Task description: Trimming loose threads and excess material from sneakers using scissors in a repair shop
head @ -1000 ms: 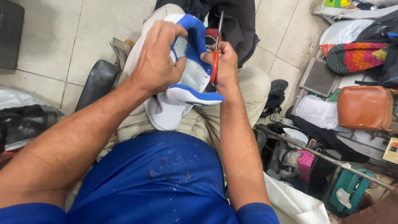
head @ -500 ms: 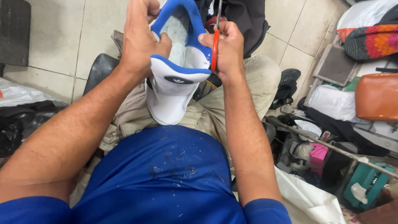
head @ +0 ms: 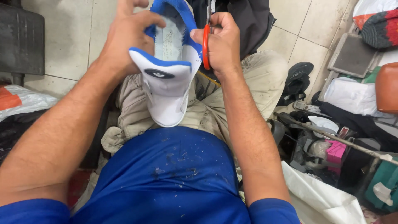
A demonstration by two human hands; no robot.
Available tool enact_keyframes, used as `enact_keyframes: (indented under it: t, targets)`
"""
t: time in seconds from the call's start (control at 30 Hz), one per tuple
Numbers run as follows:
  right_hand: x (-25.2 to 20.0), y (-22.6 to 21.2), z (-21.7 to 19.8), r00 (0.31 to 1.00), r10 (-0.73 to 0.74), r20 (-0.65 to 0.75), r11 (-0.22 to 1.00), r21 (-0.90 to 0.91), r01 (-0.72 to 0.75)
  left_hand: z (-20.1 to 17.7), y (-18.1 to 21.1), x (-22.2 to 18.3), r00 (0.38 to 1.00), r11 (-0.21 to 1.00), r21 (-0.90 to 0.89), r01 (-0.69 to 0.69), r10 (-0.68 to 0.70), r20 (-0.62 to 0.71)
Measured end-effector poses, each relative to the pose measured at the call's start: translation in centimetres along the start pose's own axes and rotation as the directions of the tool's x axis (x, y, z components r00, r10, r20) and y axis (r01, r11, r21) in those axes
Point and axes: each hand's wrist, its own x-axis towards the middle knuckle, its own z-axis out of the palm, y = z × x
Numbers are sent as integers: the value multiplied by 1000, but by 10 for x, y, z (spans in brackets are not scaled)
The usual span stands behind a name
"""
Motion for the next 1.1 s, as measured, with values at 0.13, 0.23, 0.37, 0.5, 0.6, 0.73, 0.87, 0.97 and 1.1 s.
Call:
enact_keyframes:
  t: [0.13,0.23,0.37,0.5,0.6,0.73,0.87,0.97,1.1]
  targets:
    - [-7,-11,0,1000,13,11,999,-40,-13,5,47,35,942,844,530,88,-243,231]
    - [-4,-6,0,1000,-7,1,998,-63,7,21,49,52,863,730,675,110,-406,299]
    - [3,3,-1,992,-101,76,991,-85,108,34,40,63,831,605,791,93,-485,273]
    - [9,7,-1,987,-119,105,993,-15,121,44,34,67,800,469,882,38,-543,254]
    - [10,9,-6,987,-97,126,995,-10,99,54,25,66,853,486,871,65,-481,205]
    - [3,6,-10,989,-57,139,998,48,50,49,33,63,843,547,833,78,-483,239]
    - [4,11,-14,991,-14,131,999,43,8,52,30,63,828,651,742,163,-499,256]
    - [10,20,-19,991,-10,134,998,69,0,46,40,62,816,673,719,173,-507,278]
    - [17,36,-28,984,-30,177,990,141,5,47,49,54,855,752,638,168,-433,285]
